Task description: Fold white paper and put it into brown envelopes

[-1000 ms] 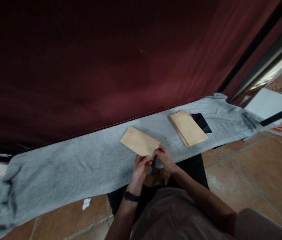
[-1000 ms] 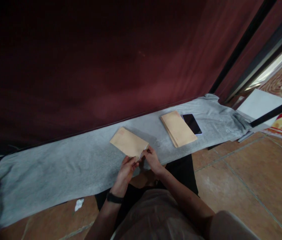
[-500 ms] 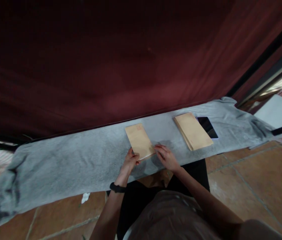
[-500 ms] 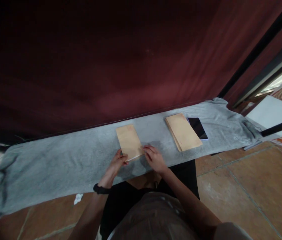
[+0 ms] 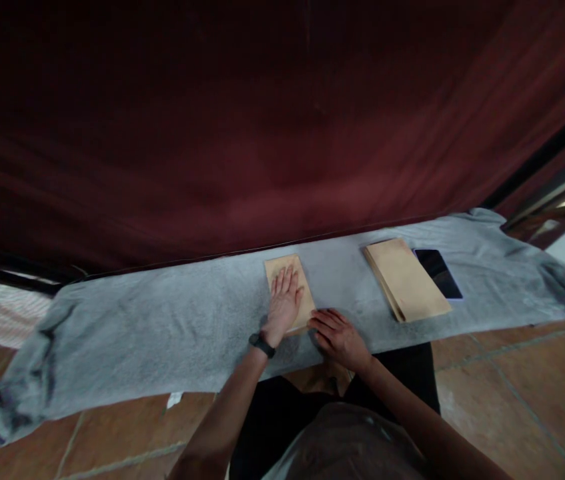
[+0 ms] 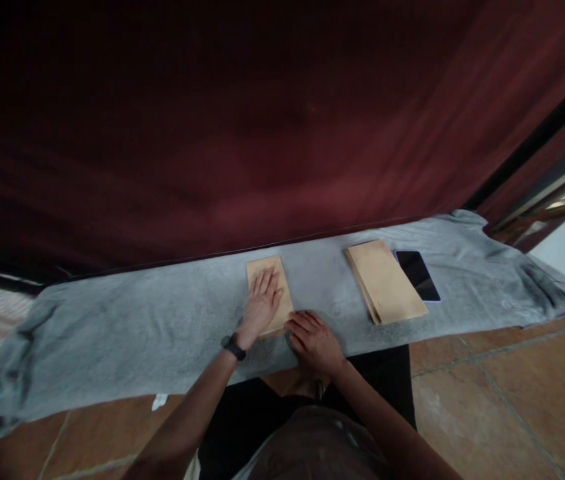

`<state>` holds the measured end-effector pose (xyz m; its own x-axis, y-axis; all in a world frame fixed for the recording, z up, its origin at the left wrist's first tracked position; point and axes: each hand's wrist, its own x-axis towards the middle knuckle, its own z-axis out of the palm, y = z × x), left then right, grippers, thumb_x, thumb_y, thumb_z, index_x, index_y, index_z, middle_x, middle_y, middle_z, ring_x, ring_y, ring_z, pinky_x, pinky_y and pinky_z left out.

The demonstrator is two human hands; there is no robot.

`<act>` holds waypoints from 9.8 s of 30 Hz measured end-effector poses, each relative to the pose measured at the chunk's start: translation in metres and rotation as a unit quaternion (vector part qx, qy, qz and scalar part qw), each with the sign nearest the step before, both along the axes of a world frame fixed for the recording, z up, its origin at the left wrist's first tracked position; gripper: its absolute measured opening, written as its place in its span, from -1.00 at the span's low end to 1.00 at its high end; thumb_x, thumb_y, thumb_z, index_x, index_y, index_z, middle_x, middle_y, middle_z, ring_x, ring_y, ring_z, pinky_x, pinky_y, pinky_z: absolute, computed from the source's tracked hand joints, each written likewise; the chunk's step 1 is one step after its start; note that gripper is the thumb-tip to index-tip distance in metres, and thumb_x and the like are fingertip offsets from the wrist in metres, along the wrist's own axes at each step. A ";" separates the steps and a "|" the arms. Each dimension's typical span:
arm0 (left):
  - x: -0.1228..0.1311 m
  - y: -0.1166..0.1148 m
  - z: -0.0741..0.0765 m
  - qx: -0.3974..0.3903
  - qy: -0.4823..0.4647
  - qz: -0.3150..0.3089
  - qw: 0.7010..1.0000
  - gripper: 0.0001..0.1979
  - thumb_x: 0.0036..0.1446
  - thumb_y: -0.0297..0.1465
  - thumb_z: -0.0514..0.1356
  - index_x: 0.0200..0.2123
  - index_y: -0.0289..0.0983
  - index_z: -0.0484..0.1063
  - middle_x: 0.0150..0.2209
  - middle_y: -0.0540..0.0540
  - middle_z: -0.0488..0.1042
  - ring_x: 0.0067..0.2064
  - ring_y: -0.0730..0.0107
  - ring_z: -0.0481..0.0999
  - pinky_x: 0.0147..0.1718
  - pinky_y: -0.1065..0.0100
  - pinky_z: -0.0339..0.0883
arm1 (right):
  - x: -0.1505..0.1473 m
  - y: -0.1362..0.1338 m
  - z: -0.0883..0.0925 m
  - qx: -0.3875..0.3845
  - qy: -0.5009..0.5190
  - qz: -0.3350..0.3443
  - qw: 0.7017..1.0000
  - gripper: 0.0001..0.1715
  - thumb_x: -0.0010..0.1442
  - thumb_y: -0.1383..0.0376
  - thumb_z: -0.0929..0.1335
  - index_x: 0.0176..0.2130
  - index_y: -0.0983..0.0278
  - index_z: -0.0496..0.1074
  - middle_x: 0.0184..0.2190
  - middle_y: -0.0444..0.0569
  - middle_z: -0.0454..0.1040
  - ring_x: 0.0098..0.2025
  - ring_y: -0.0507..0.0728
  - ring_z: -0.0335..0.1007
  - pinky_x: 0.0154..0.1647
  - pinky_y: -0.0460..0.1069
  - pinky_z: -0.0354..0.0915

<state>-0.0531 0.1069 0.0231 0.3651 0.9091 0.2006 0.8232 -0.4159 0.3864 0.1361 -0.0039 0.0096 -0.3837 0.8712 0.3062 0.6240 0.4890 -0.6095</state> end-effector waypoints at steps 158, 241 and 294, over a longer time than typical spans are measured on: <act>0.006 0.023 -0.019 -0.012 0.103 -0.074 0.992 -0.44 0.43 -0.29 -0.11 0.39 -0.42 0.11 0.43 -0.30 0.11 0.47 0.15 0.03 0.41 0.06 -0.03 | 0.015 0.010 -0.013 0.069 -0.133 0.069 0.986 -0.51 0.42 0.24 0.29 0.28 0.19 0.35 0.32 0.03 0.34 0.33 0.19 0.28 0.38 0.21 0.20; -0.044 -0.103 -0.018 0.029 -0.083 0.009 0.996 -0.74 0.41 -0.37 0.04 -0.03 -0.19 0.54 0.01 -0.12 0.61 0.09 0.22 0.56 0.10 0.10 0.44 | -0.008 0.028 -0.019 0.034 -0.056 -0.037 0.997 -0.73 0.41 0.31 0.26 -0.02 0.14 0.52 0.06 -0.01 0.55 0.10 0.21 0.46 0.30 0.26 0.19; -0.055 -0.117 -0.028 0.062 -0.157 0.028 0.985 -0.91 0.36 -0.41 0.15 -0.19 -0.19 0.47 -0.03 -0.11 0.56 0.05 0.24 0.53 0.06 0.12 0.47 | -0.049 0.056 0.029 0.062 -0.240 0.161 0.955 -0.80 0.39 0.28 0.33 -0.01 0.26 0.45 0.00 0.06 0.45 0.09 0.21 0.35 0.17 0.12 0.27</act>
